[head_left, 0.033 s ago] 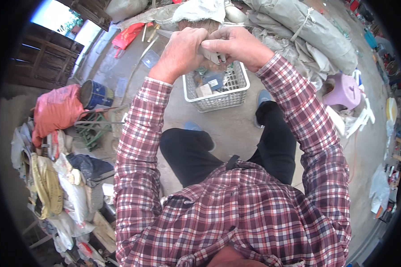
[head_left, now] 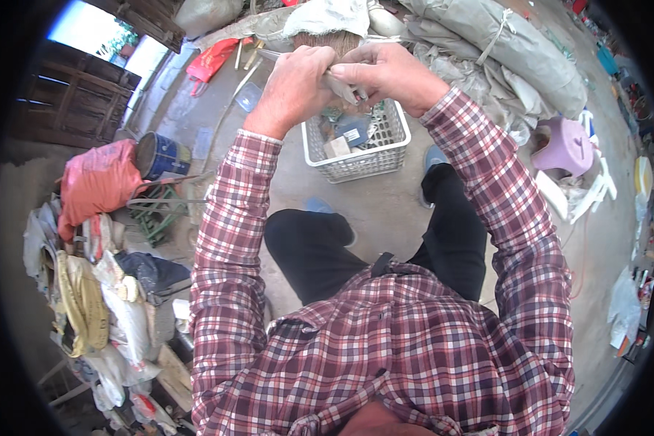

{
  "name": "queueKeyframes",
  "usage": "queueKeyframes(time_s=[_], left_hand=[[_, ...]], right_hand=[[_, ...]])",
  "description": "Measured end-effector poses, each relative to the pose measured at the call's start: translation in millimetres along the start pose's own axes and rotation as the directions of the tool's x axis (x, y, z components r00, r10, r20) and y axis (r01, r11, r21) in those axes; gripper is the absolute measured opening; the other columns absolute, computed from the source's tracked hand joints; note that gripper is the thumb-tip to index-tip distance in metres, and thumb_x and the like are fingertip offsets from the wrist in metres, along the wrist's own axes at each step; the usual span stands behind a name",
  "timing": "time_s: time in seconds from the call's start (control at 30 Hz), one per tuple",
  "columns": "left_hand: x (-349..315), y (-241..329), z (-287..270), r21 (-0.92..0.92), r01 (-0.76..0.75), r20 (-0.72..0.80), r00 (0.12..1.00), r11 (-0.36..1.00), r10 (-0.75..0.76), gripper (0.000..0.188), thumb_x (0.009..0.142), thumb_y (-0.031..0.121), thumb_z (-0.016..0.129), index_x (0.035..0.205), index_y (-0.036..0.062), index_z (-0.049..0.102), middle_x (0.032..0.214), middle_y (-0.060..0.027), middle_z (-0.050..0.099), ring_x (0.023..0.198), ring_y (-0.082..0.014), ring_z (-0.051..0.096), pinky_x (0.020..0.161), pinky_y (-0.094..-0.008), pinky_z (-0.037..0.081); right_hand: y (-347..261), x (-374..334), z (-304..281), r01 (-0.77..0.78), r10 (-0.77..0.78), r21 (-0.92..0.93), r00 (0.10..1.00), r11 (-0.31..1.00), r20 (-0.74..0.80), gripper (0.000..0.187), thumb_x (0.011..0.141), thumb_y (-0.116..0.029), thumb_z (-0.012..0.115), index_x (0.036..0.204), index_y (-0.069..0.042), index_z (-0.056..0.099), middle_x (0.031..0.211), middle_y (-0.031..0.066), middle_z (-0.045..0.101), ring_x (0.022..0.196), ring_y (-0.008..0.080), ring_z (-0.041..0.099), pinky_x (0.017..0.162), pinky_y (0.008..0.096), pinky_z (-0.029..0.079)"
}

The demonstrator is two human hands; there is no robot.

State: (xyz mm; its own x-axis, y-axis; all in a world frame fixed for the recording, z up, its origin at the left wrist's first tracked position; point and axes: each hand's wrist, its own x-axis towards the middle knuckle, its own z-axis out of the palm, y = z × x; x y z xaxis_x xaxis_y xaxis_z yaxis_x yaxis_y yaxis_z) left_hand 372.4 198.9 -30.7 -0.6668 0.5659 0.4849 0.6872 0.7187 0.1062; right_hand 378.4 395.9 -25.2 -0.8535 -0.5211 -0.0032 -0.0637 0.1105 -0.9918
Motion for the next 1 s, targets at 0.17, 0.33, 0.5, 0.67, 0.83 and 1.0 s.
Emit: queueKeyframes(time_s=[0.17,0.33,0.5,0.67,0.83,1.0], left_hand=[[-4.3,-4.3,-1.0,-0.009,0.044,0.021,0.999,0.999,-0.044,0.035,0.062,0.018,0.081,0.074,0.0050,0.051,0.073,-0.0112,0.057,0.077,-0.0327,0.060,0.067,-0.0417,0.047],[-10.6,-0.7,-1.2,0.003,0.117,0.008,0.993,0.993,-0.117,0.029,0.062,0.011,0.080,0.078,0.0045,0.056,0.075,-0.0121,0.060,0.074,-0.0327,0.061,0.064,-0.0399,0.048],[-35.2,12.7,8.9,-0.069,0.191,-0.043,0.980,0.979,-0.194,0.020,0.067,0.003,0.073,0.079,0.0047,0.057,0.078,-0.0118,0.062,0.077,-0.0327,0.062,0.067,-0.0395,0.049],[-70.9,37.9,26.3,-0.018,0.294,-0.032,0.955,0.956,-0.294,0.019,0.069,0.000,0.069,0.083,0.0054,0.057,0.084,-0.0113,0.064,0.082,-0.0326,0.063,0.071,-0.0390,0.050],[-107.8,53.9,29.1,0.060,0.345,0.012,0.938,0.937,-0.346,0.024,0.071,-0.002,0.067,0.093,0.0036,0.059,0.092,-0.0125,0.065,0.086,-0.0308,0.063,0.073,-0.0374,0.051],[-136.4,67.1,8.8,-0.270,0.854,0.174,0.498,0.445,-0.850,0.026,0.094,0.019,0.057,0.109,-0.0017,0.060,0.096,-0.0150,0.066,0.074,-0.0228,0.065,0.063,-0.0328,0.054]], right_hand=[[25.6,-18.0,-0.3,0.168,-0.090,0.311,0.964,0.935,-0.251,0.036,0.092,-0.025,0.062,0.109,0.007,0.059,0.094,0.0129,0.066,0.074,0.0149,0.065,0.071,0.0255,0.055],[72.4,-49.7,19.5,-0.067,0.242,0.536,0.934,0.841,-0.262,0.026,0.095,-0.027,0.058,0.091,-0.002,0.062,0.080,0.0075,0.065,0.063,0.0131,0.061,0.059,0.0246,0.052],[104.2,-53.8,69.7,-0.265,0.147,0.897,0.963,0.354,0.226,0.034,0.097,-0.039,0.054,0.095,-0.005,0.060,0.082,0.0065,0.064,0.061,0.0146,0.060,0.055,0.0275,0.049],[114.9,-43.4,97.5,-0.208,0.100,0.975,0.975,0.076,0.200,0.029,0.096,-0.034,0.055,0.104,-0.007,0.060,0.085,0.0049,0.064,0.059,0.0133,0.055,0.052,0.0278,0.044],[125.5,-54.9,109.3,-0.262,0.209,0.938,0.954,0.225,0.216,0.024,0.092,-0.028,0.064,0.093,-0.004,0.062,0.077,0.0033,0.060,0.055,0.0110,0.052,0.045,0.0254,0.039],[134.4,-51.9,120.2,-0.257,0.282,0.843,0.950,0.472,0.132,0.030,0.088,-0.028,0.069,0.084,0.001,0.061,0.072,0.0046,0.059,0.049,0.0095,0.053,0.038,0.0223,0.040]])
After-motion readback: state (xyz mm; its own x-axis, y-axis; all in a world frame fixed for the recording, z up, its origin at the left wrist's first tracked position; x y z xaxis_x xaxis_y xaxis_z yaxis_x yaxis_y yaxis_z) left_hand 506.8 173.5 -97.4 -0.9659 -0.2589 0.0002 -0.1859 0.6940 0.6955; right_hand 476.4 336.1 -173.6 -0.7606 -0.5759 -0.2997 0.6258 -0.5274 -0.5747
